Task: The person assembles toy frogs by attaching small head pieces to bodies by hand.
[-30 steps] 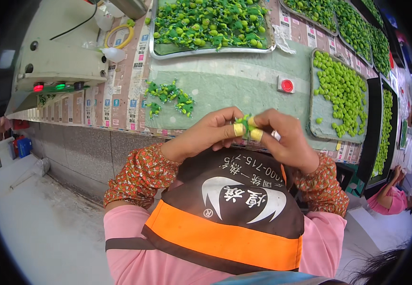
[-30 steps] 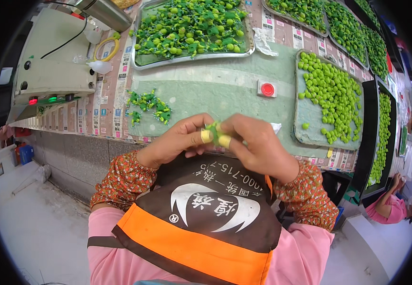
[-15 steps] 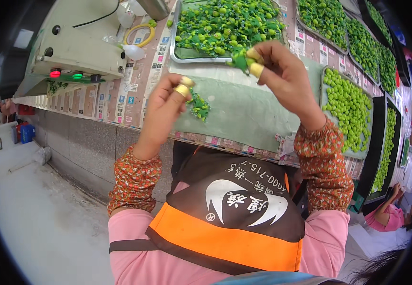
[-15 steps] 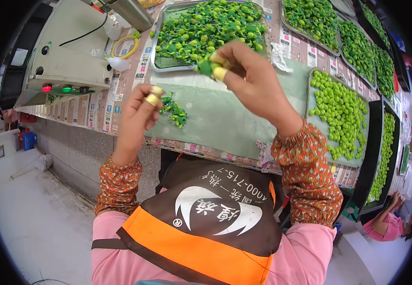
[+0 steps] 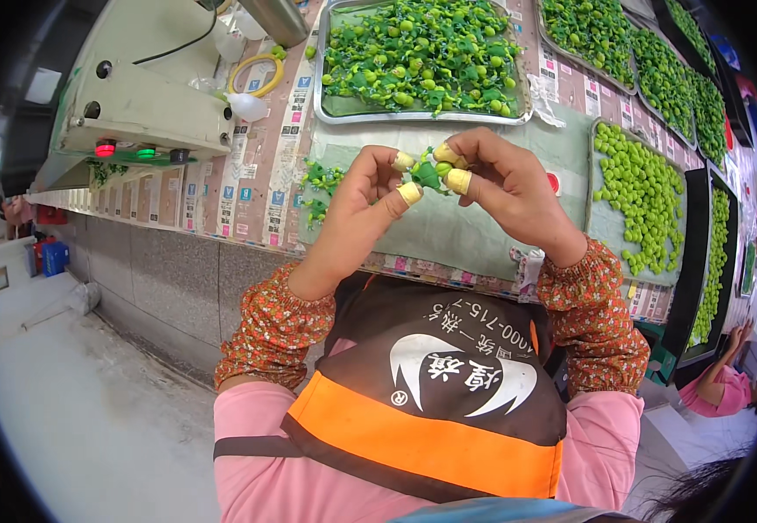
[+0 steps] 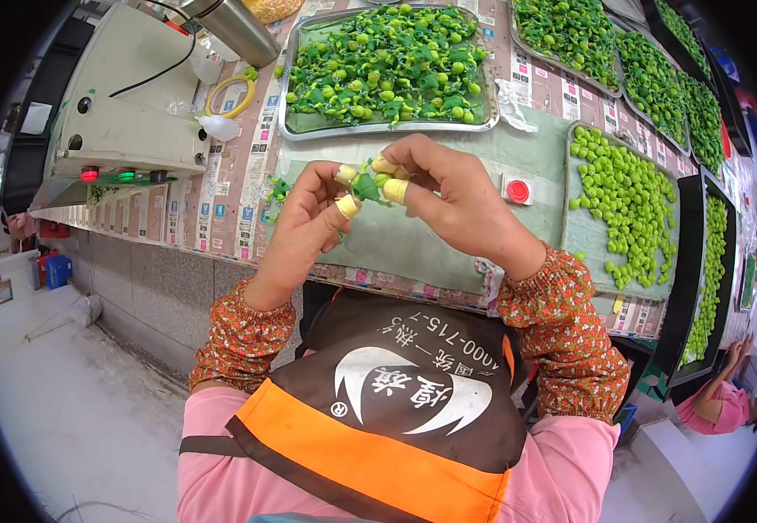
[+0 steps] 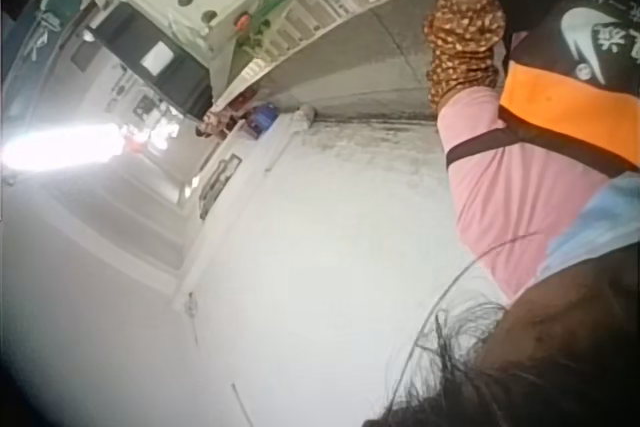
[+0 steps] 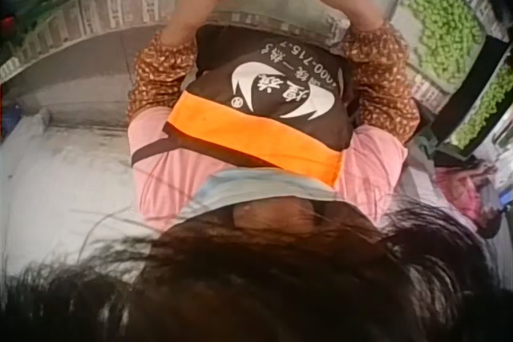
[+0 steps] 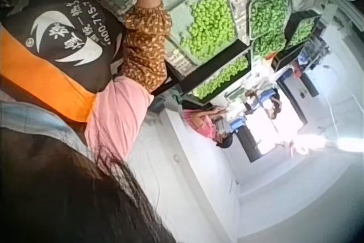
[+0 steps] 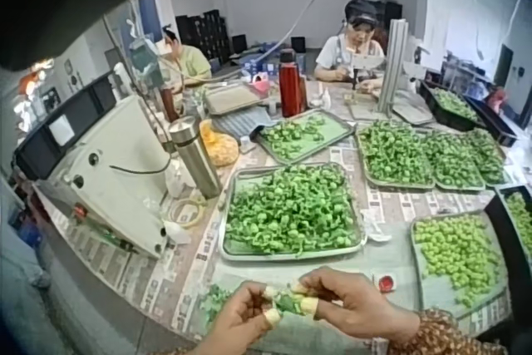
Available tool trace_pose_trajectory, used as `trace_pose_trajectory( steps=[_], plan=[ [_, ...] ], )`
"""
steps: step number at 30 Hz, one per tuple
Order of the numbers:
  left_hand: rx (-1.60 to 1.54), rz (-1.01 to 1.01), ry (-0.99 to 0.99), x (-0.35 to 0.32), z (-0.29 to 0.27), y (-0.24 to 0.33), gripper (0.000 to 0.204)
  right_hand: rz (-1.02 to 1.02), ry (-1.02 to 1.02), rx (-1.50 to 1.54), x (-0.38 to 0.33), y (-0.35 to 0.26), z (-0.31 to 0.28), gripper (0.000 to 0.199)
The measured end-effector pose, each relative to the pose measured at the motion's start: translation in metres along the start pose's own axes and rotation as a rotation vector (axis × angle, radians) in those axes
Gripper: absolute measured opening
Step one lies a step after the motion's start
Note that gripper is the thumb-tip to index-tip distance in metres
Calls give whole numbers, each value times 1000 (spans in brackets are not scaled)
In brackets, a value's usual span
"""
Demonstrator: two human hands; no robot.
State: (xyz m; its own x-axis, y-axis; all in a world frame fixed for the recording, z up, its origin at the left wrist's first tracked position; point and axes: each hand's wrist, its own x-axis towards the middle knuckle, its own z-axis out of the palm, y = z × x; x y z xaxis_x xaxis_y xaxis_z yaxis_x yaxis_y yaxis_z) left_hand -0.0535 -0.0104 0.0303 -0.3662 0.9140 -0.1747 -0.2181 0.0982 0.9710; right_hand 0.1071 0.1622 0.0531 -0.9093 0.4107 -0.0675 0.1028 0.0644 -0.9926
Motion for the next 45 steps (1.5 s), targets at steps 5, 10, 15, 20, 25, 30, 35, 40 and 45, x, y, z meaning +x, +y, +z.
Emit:
trace_pose_trajectory(
  steps=[5, 10, 15, 20, 25, 30, 35, 40, 45],
  plan=[
    [-210, -215, -96, -4, 1, -1, 26, 22, -47, 68, -3, 7, 4, 28],
    [-276, -236, -124, -8, 2, -7, 22, -38, -93, 36, -7, 13, 3, 27],
    [-318, -279, -137, -12, 3, -12, 22, -64, -105, 27, -12, 15, 5, 28],
    [-314, -285, -205, -12, 0, -14, 20, -51, -141, 50, -16, 19, 6, 23],
    [-341, -320, -266, -12, -3, -23, 19, -57, -110, 12, -21, 19, 7, 17],
    [-309, -346, -286, -13, -3, -24, 18, -44, -137, 5, -22, 18, 7, 16],
    [-270, -401, -288, -15, -7, -12, 21, -54, -100, -87, -14, 12, 4, 18],
    [129, -2, 164, -13, -41, 4, 24, -162, 166, -35, 26, -2, -13, 23],
    [799, 163, 362, -11, -71, 12, 21, -279, 439, -296, 50, -9, -36, 39]
  ],
)
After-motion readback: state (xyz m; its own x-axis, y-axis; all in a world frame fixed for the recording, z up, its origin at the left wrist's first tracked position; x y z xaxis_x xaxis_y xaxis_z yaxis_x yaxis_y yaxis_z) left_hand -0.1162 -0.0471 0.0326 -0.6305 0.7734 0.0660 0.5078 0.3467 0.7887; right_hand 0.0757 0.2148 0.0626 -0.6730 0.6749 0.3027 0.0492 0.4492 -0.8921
